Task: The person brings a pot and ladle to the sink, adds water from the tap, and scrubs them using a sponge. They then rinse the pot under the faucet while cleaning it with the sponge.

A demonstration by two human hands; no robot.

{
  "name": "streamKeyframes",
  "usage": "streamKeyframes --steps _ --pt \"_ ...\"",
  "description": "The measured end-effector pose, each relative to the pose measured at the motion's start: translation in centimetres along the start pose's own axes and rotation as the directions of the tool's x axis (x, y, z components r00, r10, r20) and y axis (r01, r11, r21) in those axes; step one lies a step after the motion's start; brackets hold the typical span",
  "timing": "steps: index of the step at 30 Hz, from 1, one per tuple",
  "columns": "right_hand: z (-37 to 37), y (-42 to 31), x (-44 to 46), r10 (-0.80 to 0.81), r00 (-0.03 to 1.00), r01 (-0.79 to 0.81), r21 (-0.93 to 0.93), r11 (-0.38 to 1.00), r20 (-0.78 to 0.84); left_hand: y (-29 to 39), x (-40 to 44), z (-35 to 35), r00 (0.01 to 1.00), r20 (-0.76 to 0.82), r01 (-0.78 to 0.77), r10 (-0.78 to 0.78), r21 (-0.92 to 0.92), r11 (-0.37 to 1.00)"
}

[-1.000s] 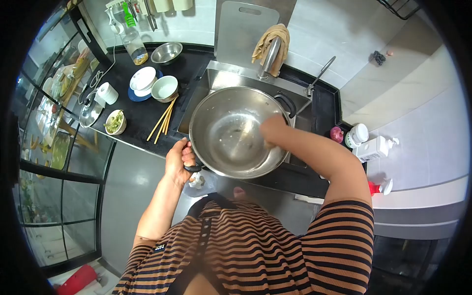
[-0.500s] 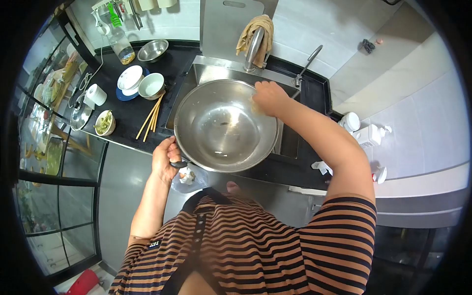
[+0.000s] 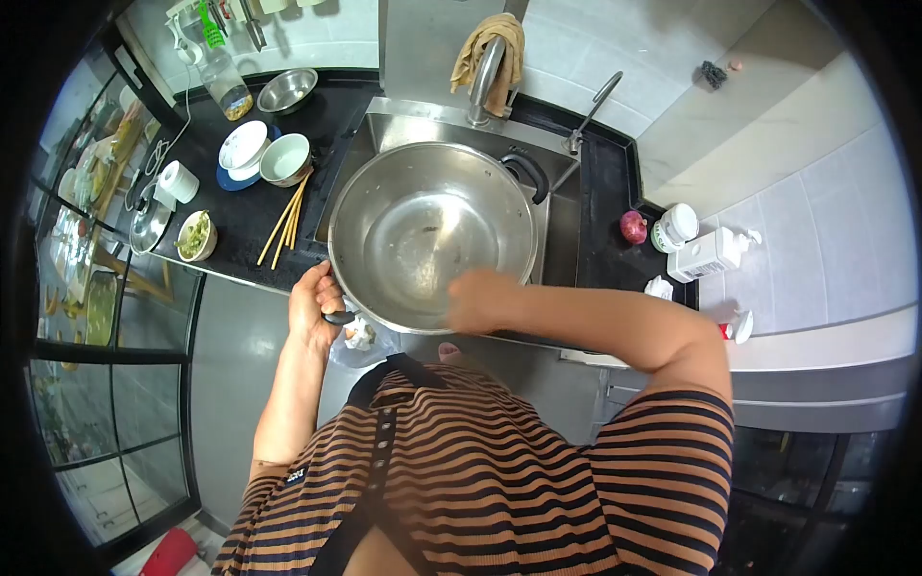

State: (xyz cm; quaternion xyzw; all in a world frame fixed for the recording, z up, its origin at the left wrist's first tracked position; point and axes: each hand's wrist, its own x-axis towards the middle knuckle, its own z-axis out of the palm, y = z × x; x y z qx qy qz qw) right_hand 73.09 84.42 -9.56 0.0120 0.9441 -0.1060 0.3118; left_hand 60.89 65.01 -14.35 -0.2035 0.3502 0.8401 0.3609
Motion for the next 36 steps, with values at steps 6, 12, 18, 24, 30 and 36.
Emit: streamKeyframes --steps 6,12,18,24,30,36 --pt "-1.9 1.0 5.8 -0.235 0.959 0.239 0.007 0.971 -0.156 0.6 0.0 -0.2 0.988 0.117 0.098 -0.097 -0.002 0.995" --pt "-2.5 10.3 6.6 -0.038 0.937 -0.066 -0.283 0.957 -0.347 0.3 0.0 -0.1 0.997 0.068 0.045 -0.046 0.029 0.999" --pt "4.3 2.3 7.7 -0.295 0.936 0.291 0.046 0.956 0.191 -0.1 0.0 0.1 0.999 0.027 0.019 -0.020 0.048 0.999" --pt "1.7 -3.2 14.6 0.013 0.941 0.145 0.435 0.889 -0.339 0.1 -0.4 0.5 0.999 0.042 0.030 -0.034 0.095 0.995" --pt "-1.1 3.6 15.2 0.110 0.840 -0.141 -0.018 0.990 -0.532 -1.0 -0.4 1.1 0.997 0.080 0.014 -0.022 0.096 0.995" --pt "1.3 8.5 8.7 0.121 0.993 -0.121 -0.097 0.988 -0.003 -1.2 -0.5 0.9 0.999 0.038 -0.014 0.011 0.076 0.997"
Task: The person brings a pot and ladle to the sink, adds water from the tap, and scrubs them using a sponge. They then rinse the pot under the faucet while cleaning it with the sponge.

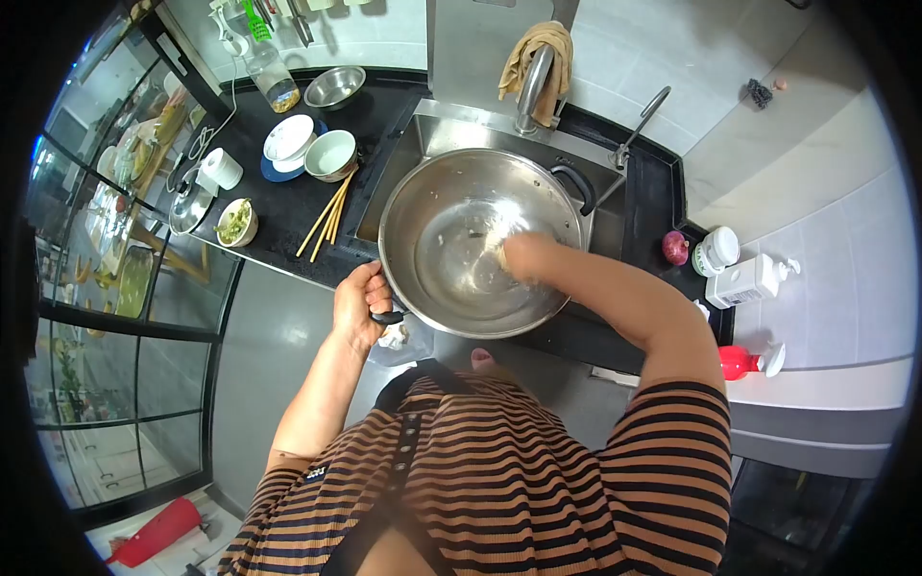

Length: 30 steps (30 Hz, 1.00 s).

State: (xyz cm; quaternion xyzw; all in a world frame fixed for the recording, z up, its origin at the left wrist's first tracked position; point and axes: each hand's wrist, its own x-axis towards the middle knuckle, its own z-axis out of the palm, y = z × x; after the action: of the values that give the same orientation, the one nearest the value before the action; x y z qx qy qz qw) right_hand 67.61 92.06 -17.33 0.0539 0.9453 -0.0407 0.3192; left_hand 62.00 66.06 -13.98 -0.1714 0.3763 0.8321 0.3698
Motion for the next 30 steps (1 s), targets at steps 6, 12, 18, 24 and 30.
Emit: streamKeyframes --steps 6,12,18,24,30 --pt "0.2 -9.2 0.2 -0.093 0.991 0.105 0.128 0.986 -0.097 0.1 0.0 0.2 1.000 0.006 0.003 -0.003 0.021 1.000" --pt "-3.4 -3.9 4.0 0.048 0.968 -0.019 0.120 0.993 -0.247 0.2 0.1 -0.1 1.000 0.013 0.018 -0.018 0.009 1.000" --pt "-1.5 -7.8 0.9 0.000 0.999 0.001 0.031 1.000 -0.052 0.1 -0.3 0.2 1.000 0.020 -0.016 0.015 0.054 0.998" --pt "-2.8 -2.2 5.6 0.165 0.944 -0.155 0.058 0.986 -0.287 0.2 -0.1 0.1 1.000 0.018 -0.007 0.006 0.034 0.999" --pt "-3.0 -4.0 2.3 0.233 0.921 -0.199 0.137 0.970 -0.311 0.1 -0.2 0.2 1.000 0.004 -0.027 0.026 0.063 0.998"
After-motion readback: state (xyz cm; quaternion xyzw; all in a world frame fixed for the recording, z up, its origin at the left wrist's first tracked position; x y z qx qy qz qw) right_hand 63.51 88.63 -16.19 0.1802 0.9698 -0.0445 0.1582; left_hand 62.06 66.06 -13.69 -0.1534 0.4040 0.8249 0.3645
